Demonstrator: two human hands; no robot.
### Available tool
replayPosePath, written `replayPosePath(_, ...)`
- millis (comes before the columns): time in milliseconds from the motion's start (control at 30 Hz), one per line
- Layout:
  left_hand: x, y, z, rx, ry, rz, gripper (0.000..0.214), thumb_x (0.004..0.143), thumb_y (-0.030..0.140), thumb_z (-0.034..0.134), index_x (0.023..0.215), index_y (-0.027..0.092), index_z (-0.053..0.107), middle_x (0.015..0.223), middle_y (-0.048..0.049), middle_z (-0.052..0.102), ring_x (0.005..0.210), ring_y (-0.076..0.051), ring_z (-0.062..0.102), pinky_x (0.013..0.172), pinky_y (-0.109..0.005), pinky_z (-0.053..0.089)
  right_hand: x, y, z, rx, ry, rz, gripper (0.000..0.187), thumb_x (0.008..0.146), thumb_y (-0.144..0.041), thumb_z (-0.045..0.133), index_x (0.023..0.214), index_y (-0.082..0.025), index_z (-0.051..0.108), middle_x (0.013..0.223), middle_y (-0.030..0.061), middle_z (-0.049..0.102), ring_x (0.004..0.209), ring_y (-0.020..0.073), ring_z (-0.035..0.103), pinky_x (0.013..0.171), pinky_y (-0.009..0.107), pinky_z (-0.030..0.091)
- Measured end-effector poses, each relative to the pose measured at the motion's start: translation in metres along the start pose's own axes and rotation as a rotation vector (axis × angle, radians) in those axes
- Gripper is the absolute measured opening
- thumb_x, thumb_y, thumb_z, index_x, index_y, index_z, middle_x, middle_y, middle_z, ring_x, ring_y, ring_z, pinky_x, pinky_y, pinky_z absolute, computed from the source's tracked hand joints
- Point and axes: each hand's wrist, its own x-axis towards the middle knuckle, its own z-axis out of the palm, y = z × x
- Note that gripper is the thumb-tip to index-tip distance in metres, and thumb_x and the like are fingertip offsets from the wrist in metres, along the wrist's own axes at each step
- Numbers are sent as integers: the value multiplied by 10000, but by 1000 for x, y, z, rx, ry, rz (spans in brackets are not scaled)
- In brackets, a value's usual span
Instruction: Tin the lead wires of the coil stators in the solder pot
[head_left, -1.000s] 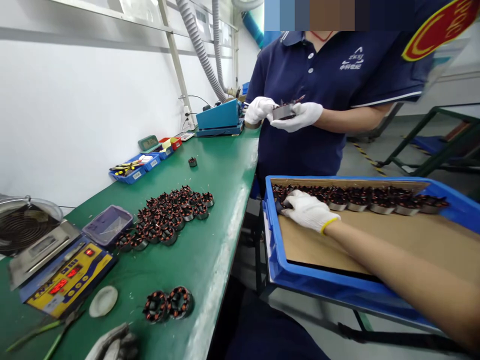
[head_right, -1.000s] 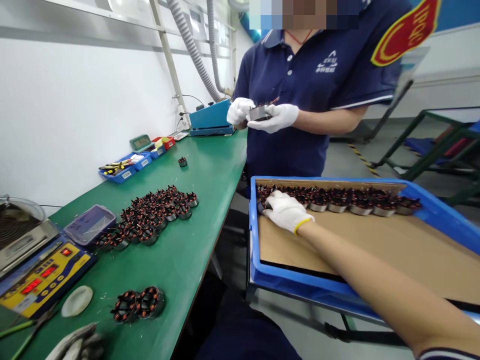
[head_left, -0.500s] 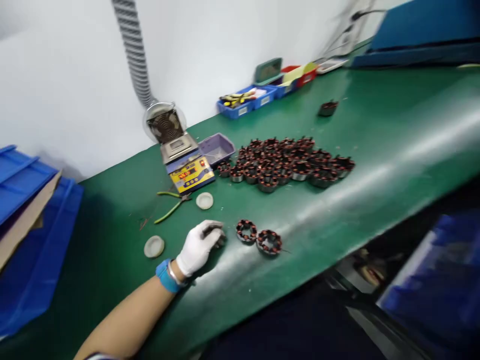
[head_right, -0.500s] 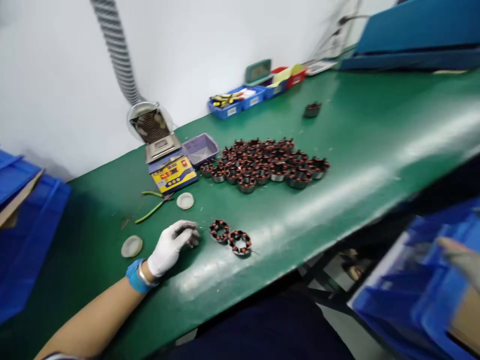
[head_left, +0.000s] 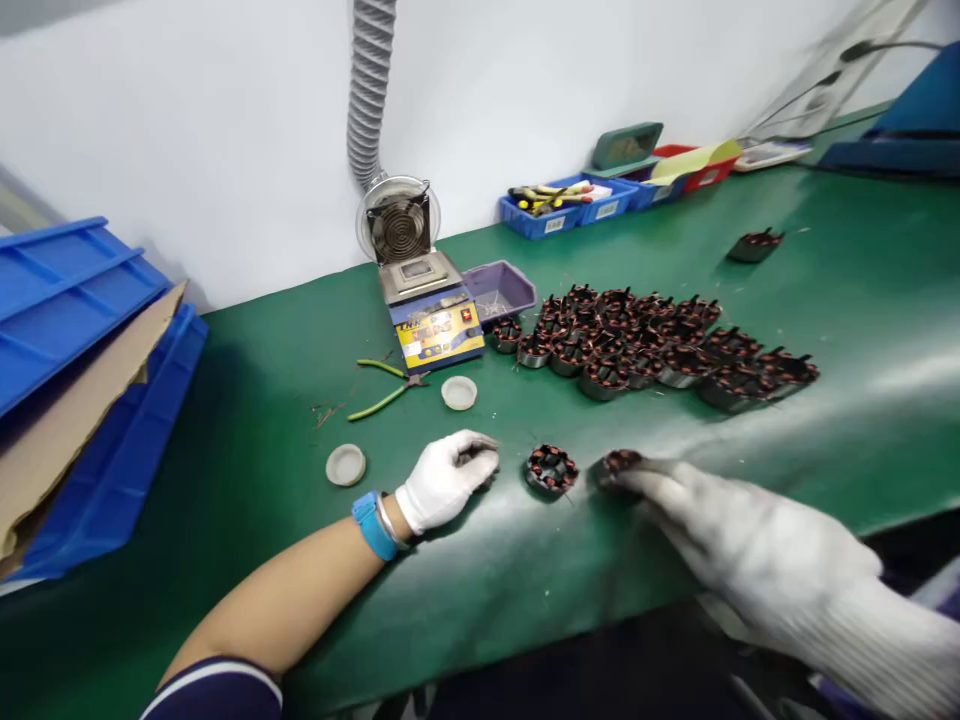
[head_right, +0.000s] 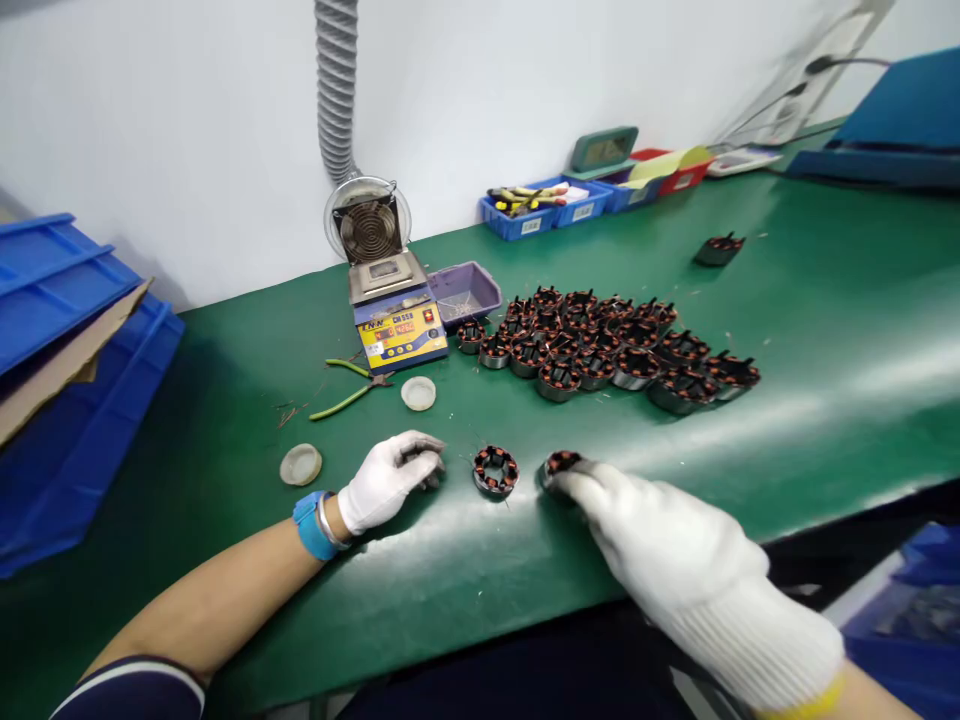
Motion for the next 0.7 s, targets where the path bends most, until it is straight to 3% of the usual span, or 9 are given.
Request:
replayPosePath(133,0,-2,0,34,4,16,308,792,408,668,965,154,675,781,-33,667,649,-133,589,639,-269,495,29,4,-17,134,-171,103,387,964,-291,403,1276,-254,630,1337,76,629,1022,220,703,845,330,583)
replayPosePath(233,2,-2,-1,66,21,16,307,786,414,664,954,158,683,789,-42,680,657,-143,598,636,-273,503,50,-6,-46,267,-376,67,550,895,-258,472,1444,-274,497,1424,75,571,1197,215,643,976,321,548)
replayPosePath(300,2,0,-2,87,29,8,327,774,433,666,952,160,691,794,-48,689,660,-149,605,636,-277,508,61,-16,-63,233,-550,22,713,831,-248,535,1525,-320,392,1524,88,469,1258,247,608,997,378,543)
replayPosePath(367,1,3,-3,114,34,0,363,761,461,674,961,158,695,802,-55,698,665,-158,615,635,-283,514,73,-30,-72,158,-664,-17,749,809,-265,577,1528,-348,387,1546,129,421,1240,308,614,971,464,544)
replayPosePath(467,-2,9,-4,163,43,0,424,759,512,673,983,152,687,812,-61,706,674,-169,632,636,-291,523,90,-50,-75,138,-687,12,519,803,-322,626,1322,-316,615,1280,146,612,1040,350,690,858,506,560)
replayPosePath(567,1,14,-6,209,41,16,476,754,572,673,961,143,674,792,-70,710,658,-177,639,635,-304,539,96,-54,-75,172,-646,107,358,804,-323,642,1154,-279,701,1214,139,634,1000,336,692,816,462,561)
replayPosePath(633,4,14,-7,221,54,12,537,719,621,693,949,136,676,784,-82,718,652,-191,649,628,-315,551,82,-44,-80,215,-613,204,345,799,-388,666,1134,-315,707,1204,97,647,986,307,694,809,423,561)
replayPosePath(700,6,10,-9,213,104,-12,591,677,662,722,948,138,692,787,-84,725,670,-206,663,635,-317,563,46,-26,-89,255,-558,327,359,814,-469,655,1157,-369,691,1206,37,660,1021,266,688,846,373,558)
